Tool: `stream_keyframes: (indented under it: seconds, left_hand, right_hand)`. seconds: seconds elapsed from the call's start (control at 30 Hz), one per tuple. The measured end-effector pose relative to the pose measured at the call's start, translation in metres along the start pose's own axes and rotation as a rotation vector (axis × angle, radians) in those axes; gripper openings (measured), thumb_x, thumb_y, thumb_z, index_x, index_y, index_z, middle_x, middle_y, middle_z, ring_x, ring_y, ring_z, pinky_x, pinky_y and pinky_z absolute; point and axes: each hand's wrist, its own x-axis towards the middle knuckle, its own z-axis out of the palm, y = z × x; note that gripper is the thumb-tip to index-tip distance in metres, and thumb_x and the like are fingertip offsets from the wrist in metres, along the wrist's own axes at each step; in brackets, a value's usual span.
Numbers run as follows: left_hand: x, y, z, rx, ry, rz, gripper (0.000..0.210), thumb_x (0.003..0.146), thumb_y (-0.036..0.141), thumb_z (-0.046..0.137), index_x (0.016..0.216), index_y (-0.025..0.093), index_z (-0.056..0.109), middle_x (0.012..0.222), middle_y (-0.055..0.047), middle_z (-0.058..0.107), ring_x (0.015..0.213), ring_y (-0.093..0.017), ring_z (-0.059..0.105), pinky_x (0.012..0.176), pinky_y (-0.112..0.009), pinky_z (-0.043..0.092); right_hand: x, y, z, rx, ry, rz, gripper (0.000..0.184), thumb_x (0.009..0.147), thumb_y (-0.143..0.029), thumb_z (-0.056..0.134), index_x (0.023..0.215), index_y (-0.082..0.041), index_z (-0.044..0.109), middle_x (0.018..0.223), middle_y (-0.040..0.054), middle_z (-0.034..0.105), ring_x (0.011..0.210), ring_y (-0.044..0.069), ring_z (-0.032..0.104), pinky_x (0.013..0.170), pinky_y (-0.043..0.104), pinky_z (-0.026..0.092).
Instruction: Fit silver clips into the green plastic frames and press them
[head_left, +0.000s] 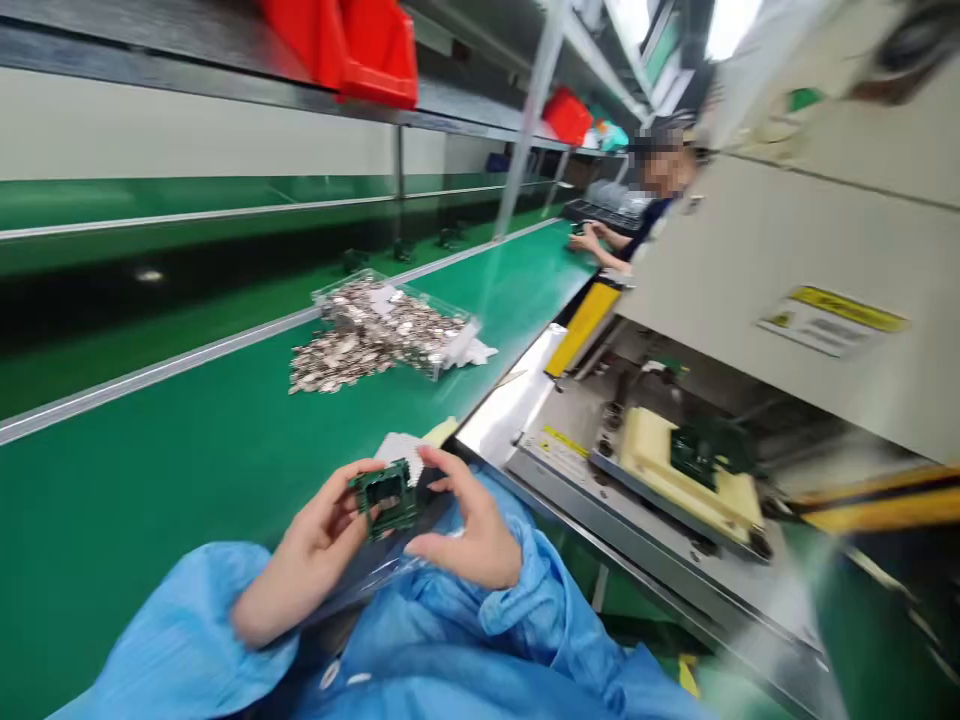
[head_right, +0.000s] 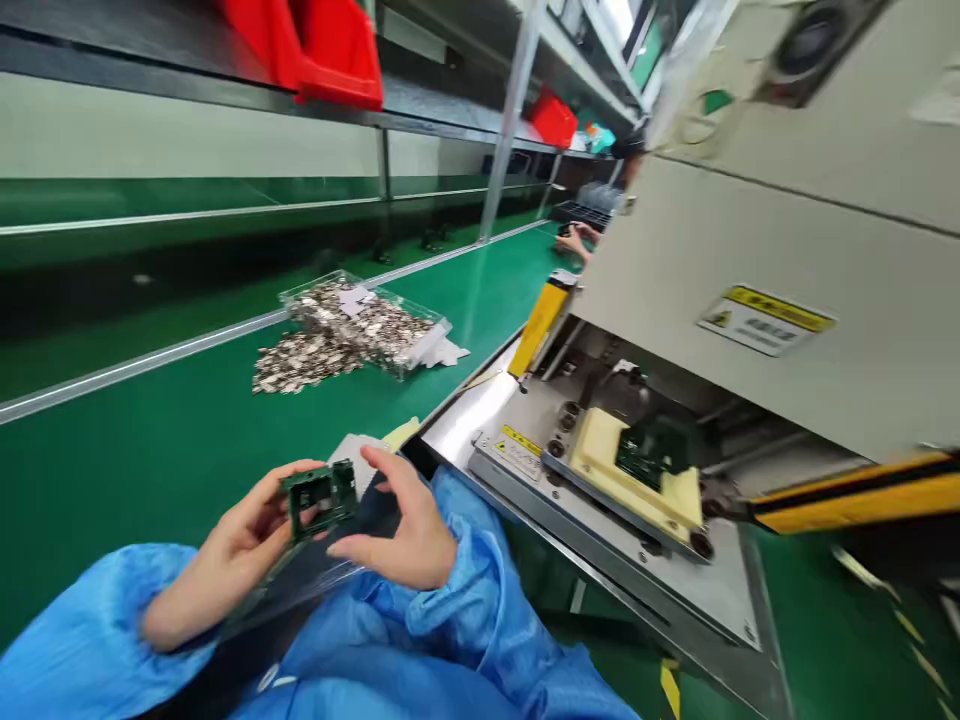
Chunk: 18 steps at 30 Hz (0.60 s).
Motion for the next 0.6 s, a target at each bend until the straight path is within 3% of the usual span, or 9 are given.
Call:
stream_keyframes:
  seconds: [0.07, 0.17, 0.27, 0.33, 0.4, 0.5, 0.53, 0.6]
  left_hand:
    - [0.005, 0.010, 0.004, 0.096, -0.095, 0.007, 0.042, 0.086, 0.045, 0.058, 0.121, 0.023, 0.052, 0.119, -0.010, 0.063, 0.106, -0.024, 0.064, 0.084, -0.027, 0.055]
    - [0.025, 0.029, 0.022, 0.084, -0.336, 0.025, 0.045, 0.086, 0.044, 0.058, 0.127, 0.027, 0.051, 0.126, -0.009, 0.061, 0.112, -0.027, 0.062, 0.088, -0.031, 0.055]
    - [0.054, 0.060, 0.059, 0.029, -0.688, 0.018, 0.055, 0.087, 0.041, 0.058, 0.138, 0.029, 0.041, 0.127, -0.009, 0.062, 0.114, -0.028, 0.061, 0.097, -0.039, 0.052]
    - [0.077, 0.084, 0.094, 0.100, -0.832, 0.098, 0.057, 0.086, 0.039, 0.059, 0.139, 0.027, 0.040, 0.128, -0.010, 0.061, 0.118, -0.027, 0.058, 0.100, -0.041, 0.050]
    - [0.102, 0.102, 0.135, 0.229, -0.825, 0.290, 0.055, 0.084, 0.039, 0.061, 0.134, 0.024, 0.047, 0.132, -0.010, 0.058, 0.123, -0.027, 0.055, 0.103, -0.040, 0.047]
    - [0.135, 0.115, 0.205, 0.340, -0.671, 0.574, 0.064, 0.077, 0.042, 0.067, 0.133, 0.017, 0.048, 0.140, -0.014, 0.050, 0.130, -0.031, 0.047, 0.110, -0.045, 0.038]
    - [0.144, 0.117, 0.226, 0.343, -0.641, 0.602, 0.070, 0.074, 0.042, 0.070, 0.134, 0.015, 0.047, 0.141, -0.016, 0.049, 0.131, -0.033, 0.045, 0.111, -0.047, 0.036]
    - [0.157, 0.118, 0.262, 0.312, -0.622, 0.578, 0.076, 0.069, 0.041, 0.074, 0.134, 0.012, 0.047, 0.137, -0.019, 0.053, 0.128, -0.036, 0.048, 0.110, -0.051, 0.036]
  right_hand:
    - [-0.006, -0.014, -0.019, -0.075, -0.019, -0.131, 0.078, 0.070, -0.050, 0.080, 0.137, -0.024, 0.048, 0.131, 0.0110, 0.056, 0.119, 0.026, 0.053, 0.098, 0.038, 0.046]
    - [-0.022, -0.037, -0.050, -0.175, 0.096, -0.273, 0.070, 0.068, -0.049, 0.082, 0.128, -0.024, 0.056, 0.117, 0.0095, 0.064, 0.107, 0.025, 0.060, 0.096, 0.038, 0.047]
    - [-0.057, -0.057, -0.085, -0.243, 0.275, -0.271, 0.067, 0.068, -0.053, 0.080, 0.124, -0.024, 0.059, 0.112, 0.0099, 0.065, 0.103, 0.027, 0.061, 0.093, 0.040, 0.048]
    - [-0.089, -0.067, -0.112, -0.258, 0.450, -0.252, 0.065, 0.071, -0.057, 0.075, 0.124, -0.022, 0.059, 0.114, 0.0114, 0.063, 0.106, 0.030, 0.060, 0.094, 0.043, 0.048]
    - [-0.121, -0.072, -0.142, -0.259, 0.733, -0.265, 0.063, 0.074, -0.053, 0.073, 0.126, -0.021, 0.056, 0.119, 0.0122, 0.061, 0.109, 0.030, 0.059, 0.094, 0.044, 0.048]
    - [-0.154, -0.075, -0.187, -0.301, 1.207, -0.315, 0.055, 0.076, -0.037, 0.075, 0.124, -0.020, 0.055, 0.120, 0.0105, 0.060, 0.112, 0.026, 0.058, 0.096, 0.043, 0.046]
    - [-0.159, -0.076, -0.201, -0.328, 1.310, -0.313, 0.053, 0.074, -0.034, 0.076, 0.121, -0.019, 0.056, 0.120, 0.0103, 0.060, 0.112, 0.026, 0.057, 0.097, 0.043, 0.045]
    - [-0.163, -0.078, -0.224, -0.396, 1.388, -0.262, 0.051, 0.071, -0.031, 0.078, 0.116, -0.017, 0.057, 0.116, 0.0116, 0.062, 0.111, 0.026, 0.057, 0.095, 0.044, 0.046]
